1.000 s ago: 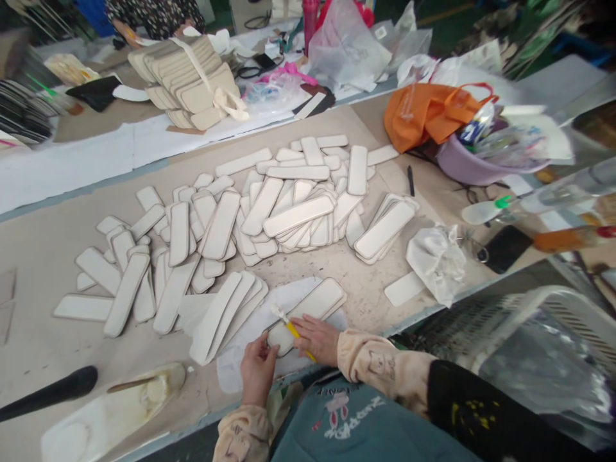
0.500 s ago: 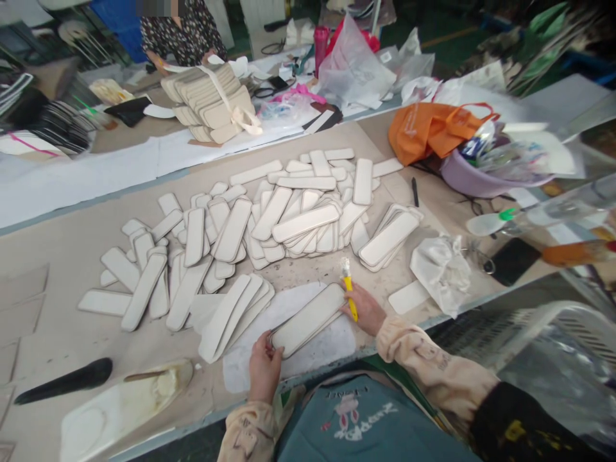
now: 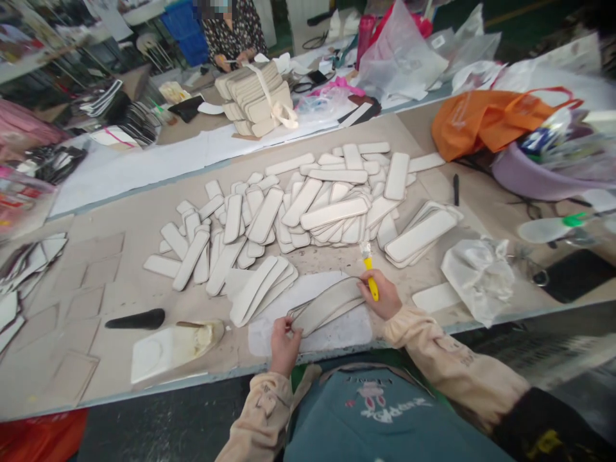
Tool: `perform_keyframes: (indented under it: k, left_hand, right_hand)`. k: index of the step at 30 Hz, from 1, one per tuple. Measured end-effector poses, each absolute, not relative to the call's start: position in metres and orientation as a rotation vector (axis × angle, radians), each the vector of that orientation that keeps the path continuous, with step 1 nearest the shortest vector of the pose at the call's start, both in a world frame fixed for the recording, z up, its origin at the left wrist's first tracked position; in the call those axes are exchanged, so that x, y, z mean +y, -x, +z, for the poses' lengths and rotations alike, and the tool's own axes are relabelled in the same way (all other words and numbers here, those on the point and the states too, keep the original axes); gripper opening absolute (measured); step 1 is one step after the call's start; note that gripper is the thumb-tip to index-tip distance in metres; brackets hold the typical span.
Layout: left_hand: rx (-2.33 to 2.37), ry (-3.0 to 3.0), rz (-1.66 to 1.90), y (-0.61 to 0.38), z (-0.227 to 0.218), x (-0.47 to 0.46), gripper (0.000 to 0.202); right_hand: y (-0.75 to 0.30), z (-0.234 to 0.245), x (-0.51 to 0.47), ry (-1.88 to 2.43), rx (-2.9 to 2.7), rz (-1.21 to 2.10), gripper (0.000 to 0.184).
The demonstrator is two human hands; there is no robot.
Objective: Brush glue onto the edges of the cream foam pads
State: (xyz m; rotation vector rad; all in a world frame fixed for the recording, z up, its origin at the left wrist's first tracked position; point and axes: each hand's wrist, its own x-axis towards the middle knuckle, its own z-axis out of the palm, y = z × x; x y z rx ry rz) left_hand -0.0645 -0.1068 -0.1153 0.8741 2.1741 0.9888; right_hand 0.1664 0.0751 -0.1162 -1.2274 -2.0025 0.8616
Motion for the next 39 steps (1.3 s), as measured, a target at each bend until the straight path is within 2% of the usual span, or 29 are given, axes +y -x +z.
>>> perform_keyframes:
  k: [3,7,11,14,25,35,39]
  left_hand:
    - [1.862,-0.526,1.206,0.060,-0.091,-0.110,0.018]
    - [1.329,-0.191,1.492,0.053,-0.035,-0.105,0.024]
    - [1.010,-0.070,1.551,0.046,0.016,-0.090,0.028]
    - [1.002,-0.053,1.523,0.041,0.036,-0.080,0.033]
    - [1.021,-0.208,1.536,0.022,0.071,-0.070,0.032]
    - [1.111,-0.295,1.501,0.018,0.082,-0.073,0.031]
    - [1.129,-0.274,1.656,0.019,0.081,-0.070,0.030]
  right_hand:
    - [-0.163,-0.078,0.077,1.167,-1.820,1.027,0.019]
    - [-0.162,-0.018,0.095,1.041,-1.549,1.224,0.033]
    - [-0.167,0.033,0.112,0.889,-1.388,1.301,0.040]
    - [-0.173,0.059,0.116,0.827,-1.357,1.276,0.043]
    - [-0.206,0.094,0.111,0.845,-1.332,1.074,0.051]
    - [-0.214,0.118,0.099,0.780,-1.328,1.126,0.044]
    - [-0.212,0.116,0.094,0.760,-1.287,1.086,0.044]
